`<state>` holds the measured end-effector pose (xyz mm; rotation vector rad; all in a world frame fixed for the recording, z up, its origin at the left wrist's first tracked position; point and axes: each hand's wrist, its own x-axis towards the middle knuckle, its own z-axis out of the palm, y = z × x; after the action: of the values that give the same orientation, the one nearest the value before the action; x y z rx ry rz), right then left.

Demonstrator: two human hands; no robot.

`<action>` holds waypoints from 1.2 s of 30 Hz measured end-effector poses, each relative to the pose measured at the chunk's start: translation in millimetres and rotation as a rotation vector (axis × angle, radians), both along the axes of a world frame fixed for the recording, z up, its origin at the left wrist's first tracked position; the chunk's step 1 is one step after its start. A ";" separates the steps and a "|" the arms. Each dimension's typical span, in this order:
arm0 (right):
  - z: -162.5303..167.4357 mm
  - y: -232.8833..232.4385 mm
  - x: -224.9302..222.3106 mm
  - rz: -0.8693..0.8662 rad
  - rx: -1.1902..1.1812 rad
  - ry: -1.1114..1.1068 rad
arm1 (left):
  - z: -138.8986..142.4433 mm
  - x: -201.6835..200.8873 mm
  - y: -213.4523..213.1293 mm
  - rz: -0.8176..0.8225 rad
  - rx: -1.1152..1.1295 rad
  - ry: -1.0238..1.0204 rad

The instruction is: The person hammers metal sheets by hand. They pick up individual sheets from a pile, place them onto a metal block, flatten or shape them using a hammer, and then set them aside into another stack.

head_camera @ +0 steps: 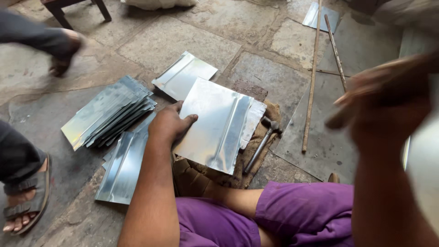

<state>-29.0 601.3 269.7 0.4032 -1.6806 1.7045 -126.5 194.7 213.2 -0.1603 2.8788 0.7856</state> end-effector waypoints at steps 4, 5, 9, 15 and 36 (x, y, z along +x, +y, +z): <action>2.1 -11.9 -11.3 -0.317 0.073 0.221 | -0.2 -5.1 -1.1 -0.008 -0.028 0.054; -3.4 -23.6 -15.0 -0.425 0.115 0.267 | 0.7 -4.4 -1.0 -0.008 -0.030 0.054; -39.4 -82.3 -23.6 -0.386 0.840 -0.491 | 4.9 2.5 0.4 0.001 0.034 0.030; -43.7 -67.7 -6.2 -0.383 0.941 -0.858 | -2.6 7.7 -4.9 -0.028 0.005 0.096; -48.5 -42.6 -7.6 -0.408 0.907 -0.615 | -17.6 -10.0 -4.6 0.065 0.000 0.090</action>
<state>-36.6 558.7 221.2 -0.1037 -2.7204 0.7089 -136.5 190.1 195.6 -0.2250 2.9714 0.8247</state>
